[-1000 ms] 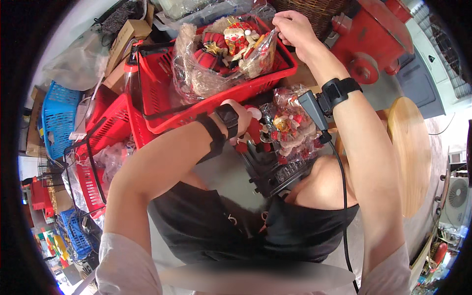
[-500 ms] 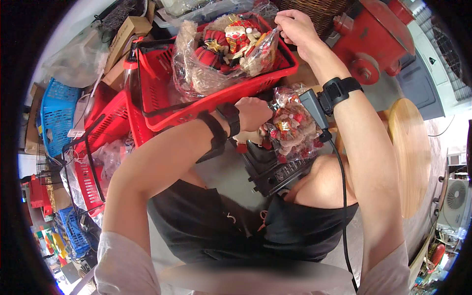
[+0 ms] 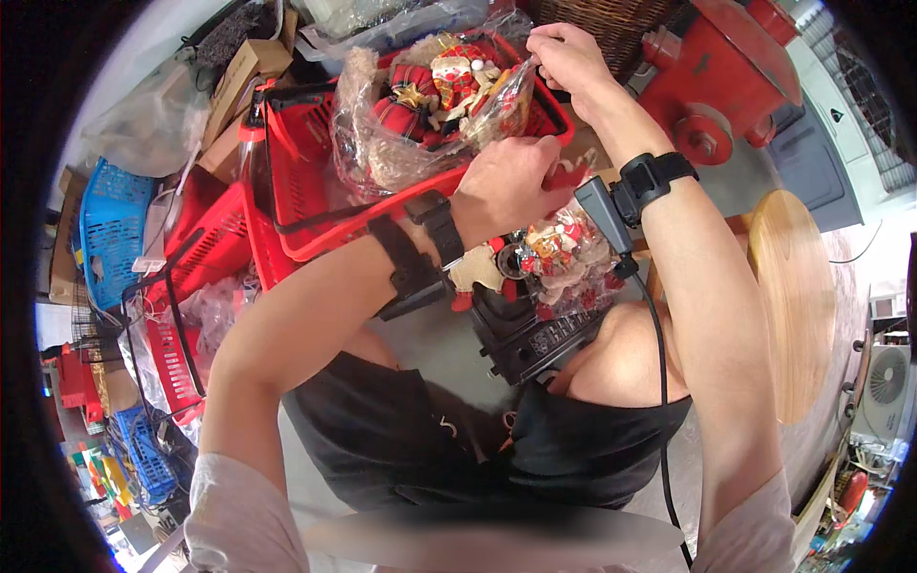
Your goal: The recorder is sorting Christmas ornaments and small toy figures from various bags and containers.
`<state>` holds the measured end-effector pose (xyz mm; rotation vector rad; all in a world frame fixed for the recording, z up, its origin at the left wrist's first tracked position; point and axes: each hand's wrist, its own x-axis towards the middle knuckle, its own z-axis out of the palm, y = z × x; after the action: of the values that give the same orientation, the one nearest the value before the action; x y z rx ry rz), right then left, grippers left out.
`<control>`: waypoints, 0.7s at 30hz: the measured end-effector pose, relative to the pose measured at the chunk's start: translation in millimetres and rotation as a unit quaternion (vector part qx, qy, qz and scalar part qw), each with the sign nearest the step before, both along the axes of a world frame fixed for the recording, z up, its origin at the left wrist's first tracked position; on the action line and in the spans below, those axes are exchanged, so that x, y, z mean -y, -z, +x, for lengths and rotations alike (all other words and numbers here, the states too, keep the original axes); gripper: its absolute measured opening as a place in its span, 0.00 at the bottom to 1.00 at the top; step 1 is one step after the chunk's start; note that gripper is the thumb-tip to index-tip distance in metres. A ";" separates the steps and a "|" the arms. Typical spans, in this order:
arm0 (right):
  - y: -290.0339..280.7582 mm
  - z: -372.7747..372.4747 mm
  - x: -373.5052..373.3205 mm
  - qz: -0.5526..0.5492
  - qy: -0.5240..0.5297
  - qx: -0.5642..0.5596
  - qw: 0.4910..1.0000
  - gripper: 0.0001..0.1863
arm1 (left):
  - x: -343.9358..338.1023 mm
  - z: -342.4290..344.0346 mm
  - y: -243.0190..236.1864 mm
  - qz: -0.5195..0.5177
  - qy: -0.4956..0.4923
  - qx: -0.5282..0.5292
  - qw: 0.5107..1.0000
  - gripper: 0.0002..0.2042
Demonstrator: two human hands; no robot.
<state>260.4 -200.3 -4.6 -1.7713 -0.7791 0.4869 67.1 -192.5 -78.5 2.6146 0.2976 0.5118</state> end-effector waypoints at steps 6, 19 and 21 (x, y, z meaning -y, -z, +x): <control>4.1 -7.0 -9.5 0.003 0.009 0.014 1.000 0.15 | -14.8 -0.4 -16.9 0.010 -0.074 0.127 0.989 0.11; 6.2 -16.2 -27.8 0.017 0.022 0.031 0.999 0.14 | -165.4 -46.2 -79.8 0.030 -0.219 0.387 0.895 0.11; 5.0 -16.0 -28.6 0.017 0.024 0.033 0.999 0.14 | -172.8 -48.9 -84.6 0.027 -0.240 0.425 0.872 0.11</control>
<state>244.4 -171.7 -9.6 -1.7785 -0.7853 0.3835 18.2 -19.7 6.2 2.0672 0.6224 1.7663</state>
